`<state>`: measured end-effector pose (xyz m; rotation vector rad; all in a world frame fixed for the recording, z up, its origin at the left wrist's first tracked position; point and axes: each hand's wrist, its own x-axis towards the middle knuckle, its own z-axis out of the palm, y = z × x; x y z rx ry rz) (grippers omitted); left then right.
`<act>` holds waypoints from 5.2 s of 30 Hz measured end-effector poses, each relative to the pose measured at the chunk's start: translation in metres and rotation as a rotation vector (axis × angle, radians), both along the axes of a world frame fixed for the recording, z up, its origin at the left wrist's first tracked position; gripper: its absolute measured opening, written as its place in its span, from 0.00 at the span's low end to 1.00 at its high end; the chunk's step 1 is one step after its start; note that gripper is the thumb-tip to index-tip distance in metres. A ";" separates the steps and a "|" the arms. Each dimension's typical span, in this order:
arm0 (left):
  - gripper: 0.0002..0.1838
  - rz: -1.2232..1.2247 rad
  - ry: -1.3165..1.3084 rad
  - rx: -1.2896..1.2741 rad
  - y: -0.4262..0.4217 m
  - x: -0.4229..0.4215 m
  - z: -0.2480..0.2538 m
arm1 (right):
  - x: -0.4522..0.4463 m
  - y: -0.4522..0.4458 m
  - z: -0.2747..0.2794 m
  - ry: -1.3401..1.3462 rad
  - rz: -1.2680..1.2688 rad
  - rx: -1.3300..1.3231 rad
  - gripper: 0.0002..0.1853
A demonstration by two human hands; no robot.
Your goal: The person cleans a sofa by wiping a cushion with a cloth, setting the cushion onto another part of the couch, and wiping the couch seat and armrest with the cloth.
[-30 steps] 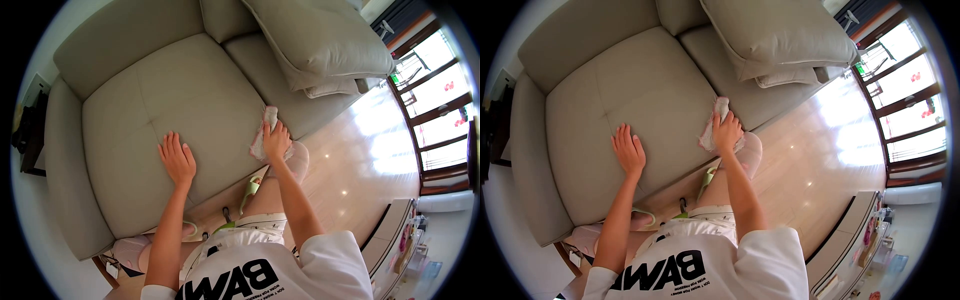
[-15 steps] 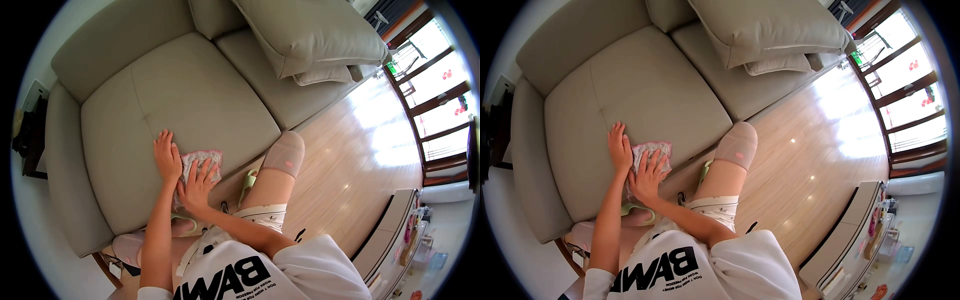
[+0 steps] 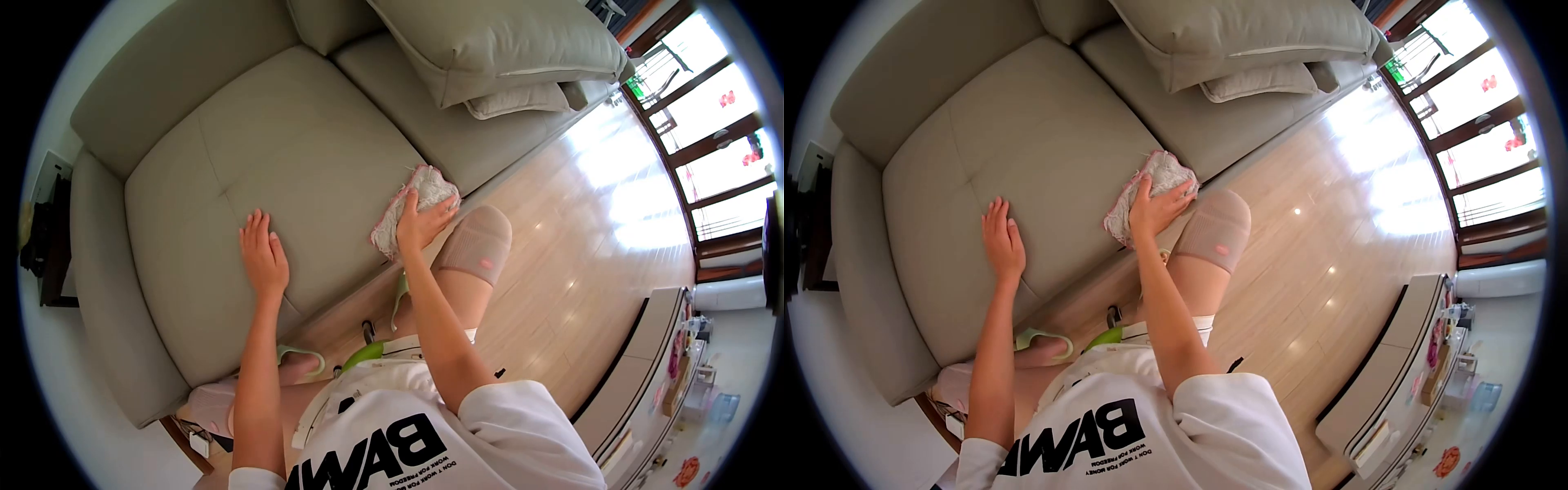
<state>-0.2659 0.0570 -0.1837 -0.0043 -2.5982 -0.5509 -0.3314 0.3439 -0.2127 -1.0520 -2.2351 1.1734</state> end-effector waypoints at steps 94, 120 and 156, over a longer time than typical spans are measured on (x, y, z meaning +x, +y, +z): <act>0.22 0.616 0.110 0.103 -0.168 0.123 0.011 | 0.023 -0.397 0.051 0.252 1.569 0.947 0.41; 0.20 0.736 0.096 0.144 -0.162 0.123 0.005 | -0.013 -0.318 0.040 0.203 1.546 0.949 0.45; 0.16 0.607 0.129 0.328 -0.172 0.162 0.029 | 0.074 -0.339 0.072 0.167 2.176 -0.196 0.21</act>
